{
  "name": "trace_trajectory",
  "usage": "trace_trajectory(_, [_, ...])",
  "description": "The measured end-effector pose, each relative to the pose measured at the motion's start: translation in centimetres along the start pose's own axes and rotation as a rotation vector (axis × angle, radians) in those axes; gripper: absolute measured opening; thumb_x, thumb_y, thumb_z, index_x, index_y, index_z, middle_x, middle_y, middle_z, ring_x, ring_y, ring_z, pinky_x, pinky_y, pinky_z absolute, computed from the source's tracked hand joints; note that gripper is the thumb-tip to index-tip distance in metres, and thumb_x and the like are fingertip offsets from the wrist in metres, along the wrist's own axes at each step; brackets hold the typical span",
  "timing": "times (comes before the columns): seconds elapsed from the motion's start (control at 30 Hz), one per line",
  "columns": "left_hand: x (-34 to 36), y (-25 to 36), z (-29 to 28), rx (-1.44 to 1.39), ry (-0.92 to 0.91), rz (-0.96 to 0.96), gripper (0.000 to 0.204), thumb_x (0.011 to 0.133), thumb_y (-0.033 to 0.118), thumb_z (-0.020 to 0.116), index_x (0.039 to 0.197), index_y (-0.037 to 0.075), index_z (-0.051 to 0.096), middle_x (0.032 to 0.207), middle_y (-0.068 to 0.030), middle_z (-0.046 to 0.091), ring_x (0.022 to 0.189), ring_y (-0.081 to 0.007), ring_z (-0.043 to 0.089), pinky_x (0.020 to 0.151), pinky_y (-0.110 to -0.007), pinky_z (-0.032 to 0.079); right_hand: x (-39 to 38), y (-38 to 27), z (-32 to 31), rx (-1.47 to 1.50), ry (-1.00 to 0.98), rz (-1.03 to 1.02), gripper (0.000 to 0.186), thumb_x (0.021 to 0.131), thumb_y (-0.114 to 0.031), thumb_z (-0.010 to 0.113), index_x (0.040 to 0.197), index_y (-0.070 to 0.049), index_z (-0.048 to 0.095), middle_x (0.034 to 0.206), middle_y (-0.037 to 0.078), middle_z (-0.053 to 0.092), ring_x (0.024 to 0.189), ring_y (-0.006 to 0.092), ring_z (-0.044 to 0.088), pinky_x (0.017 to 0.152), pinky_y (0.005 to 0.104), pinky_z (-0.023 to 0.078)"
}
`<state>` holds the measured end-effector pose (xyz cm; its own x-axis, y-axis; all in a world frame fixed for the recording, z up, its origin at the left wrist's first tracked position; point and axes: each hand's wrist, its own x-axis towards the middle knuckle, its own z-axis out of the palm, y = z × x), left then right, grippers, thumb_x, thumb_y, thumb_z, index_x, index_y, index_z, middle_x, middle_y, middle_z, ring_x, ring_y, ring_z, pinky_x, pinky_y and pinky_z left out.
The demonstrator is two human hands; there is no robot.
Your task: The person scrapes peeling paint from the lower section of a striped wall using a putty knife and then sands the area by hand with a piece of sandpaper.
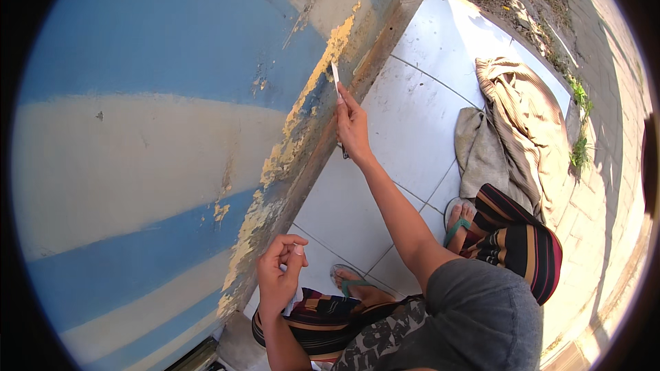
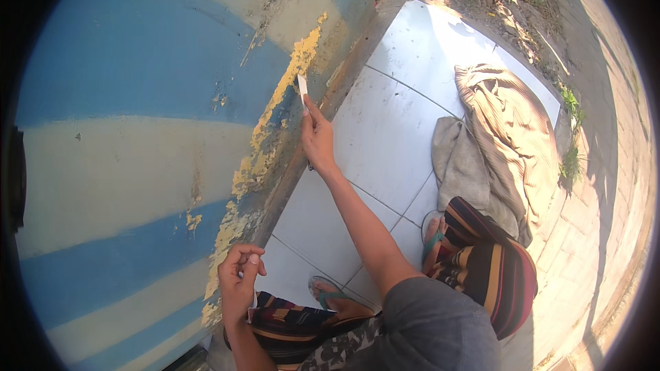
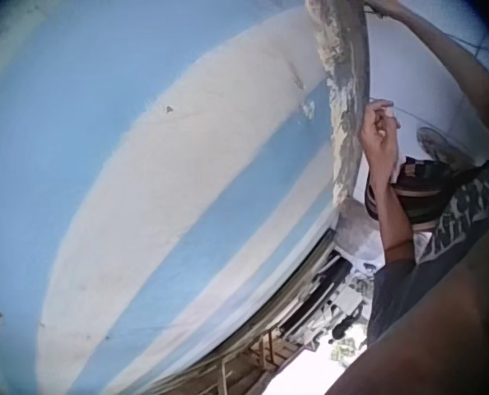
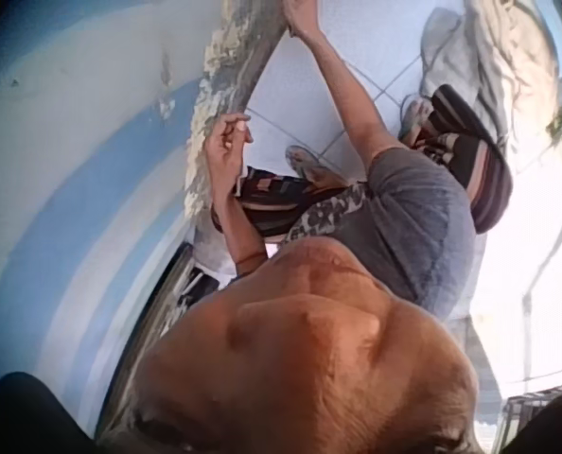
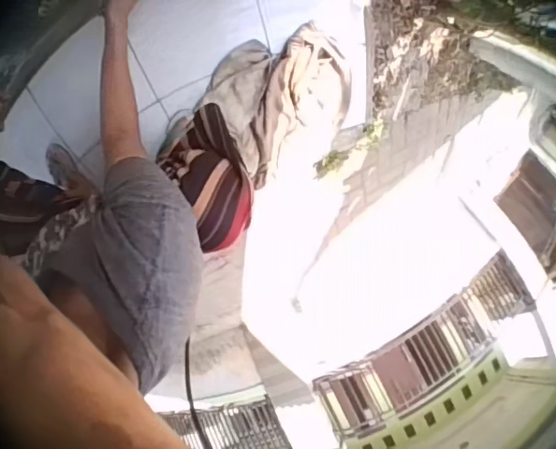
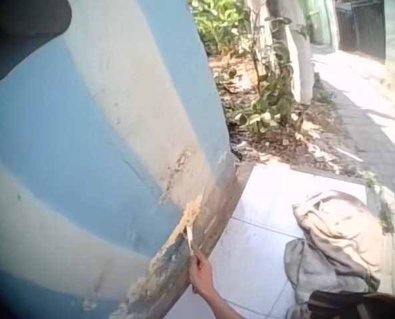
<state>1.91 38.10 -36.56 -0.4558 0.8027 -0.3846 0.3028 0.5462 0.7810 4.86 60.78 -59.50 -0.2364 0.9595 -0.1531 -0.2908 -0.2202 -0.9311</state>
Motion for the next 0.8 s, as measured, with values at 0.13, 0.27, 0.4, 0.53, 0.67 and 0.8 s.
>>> trace_trajectory(0.13, [1.1, 0.5, 0.8, -0.036, 0.081, 0.033, 0.009, 0.096, 0.007, 0.057, 0.100, 0.000, 0.062, 0.071, -0.0011, 0.060, 0.066, -0.0060, 0.058, 0.060, -0.021, 0.043, 3.8, 1.0, -0.2, 0.021, 0.235, -0.082, 0.041, 0.104, -0.017, 0.046, 0.142, -0.003, 0.050, 0.067, -0.002, 0.047, 0.062, 0.0063, 0.039, 0.057, 0.0259, 0.037])
trace_trajectory(0.27, [1.1, 0.2, 1.0, 0.029, -0.048, 0.014, 0.009, 0.096, 0.007, 0.058, 0.100, 0.001, 0.062, 0.070, -0.0007, 0.059, 0.066, -0.0062, 0.058, 0.061, -0.021, 0.043, 5.6, -1.8, -3.5, 0.048, 0.115, 0.077, 0.045, 0.106, -0.024, 0.043, 0.148, -0.009, 0.043, 0.064, -0.006, 0.039, 0.048, 0.0040, 0.036, 0.042, 0.0241, 0.036])
trace_trajectory(0.4, [2.2, 0.2, 1.0, 0.052, 0.052, 0.009, 0.009, 0.096, 0.007, 0.058, 0.100, 0.001, 0.063, 0.070, -0.0010, 0.060, 0.065, -0.0065, 0.058, 0.060, -0.021, 0.043, 0.1, -1.8, 0.7, -0.052, 0.041, -0.083, 0.042, 0.106, -0.022, 0.043, 0.146, -0.010, 0.047, 0.067, -0.006, 0.037, 0.056, 0.0047, 0.035, 0.048, 0.0241, 0.033])
trace_trajectory(0.53, [2.2, 0.6, 2.4, 0.045, -0.014, 0.006, 0.010, 0.097, 0.009, 0.058, 0.100, 0.001, 0.063, 0.070, -0.0005, 0.060, 0.064, -0.0066, 0.058, 0.060, -0.022, 0.043, 4.5, -2.0, -2.1, -0.163, 0.186, -0.174, 0.041, 0.106, -0.019, 0.045, 0.145, -0.008, 0.049, 0.069, -0.006, 0.037, 0.061, 0.0053, 0.033, 0.053, 0.0236, 0.032])
trace_trajectory(0.67, [2.0, -0.9, 0.5, 0.085, -0.010, -0.009, 0.009, 0.097, 0.009, 0.058, 0.100, 0.002, 0.063, 0.069, -0.0005, 0.060, 0.064, -0.0061, 0.058, 0.059, -0.022, 0.042, 6.2, -2.6, -2.1, -0.012, 0.158, -0.187, 0.041, 0.105, -0.016, 0.047, 0.145, -0.008, 0.048, 0.070, -0.005, 0.043, 0.061, 0.0052, 0.034, 0.054, 0.0233, 0.032])
trace_trajectory(0.8, [2.6, -1.0, -0.2, 0.069, 0.064, -0.010, 0.009, 0.097, 0.010, 0.059, 0.100, 0.002, 0.063, 0.068, -0.0003, 0.059, 0.064, -0.0059, 0.058, 0.058, -0.022, 0.042, 6.3, -3.1, -1.0, -0.200, 0.169, -0.362, 0.040, 0.105, -0.017, 0.047, 0.144, -0.009, 0.050, 0.072, -0.004, 0.045, 0.064, 0.0067, 0.037, 0.058, 0.0245, 0.035])
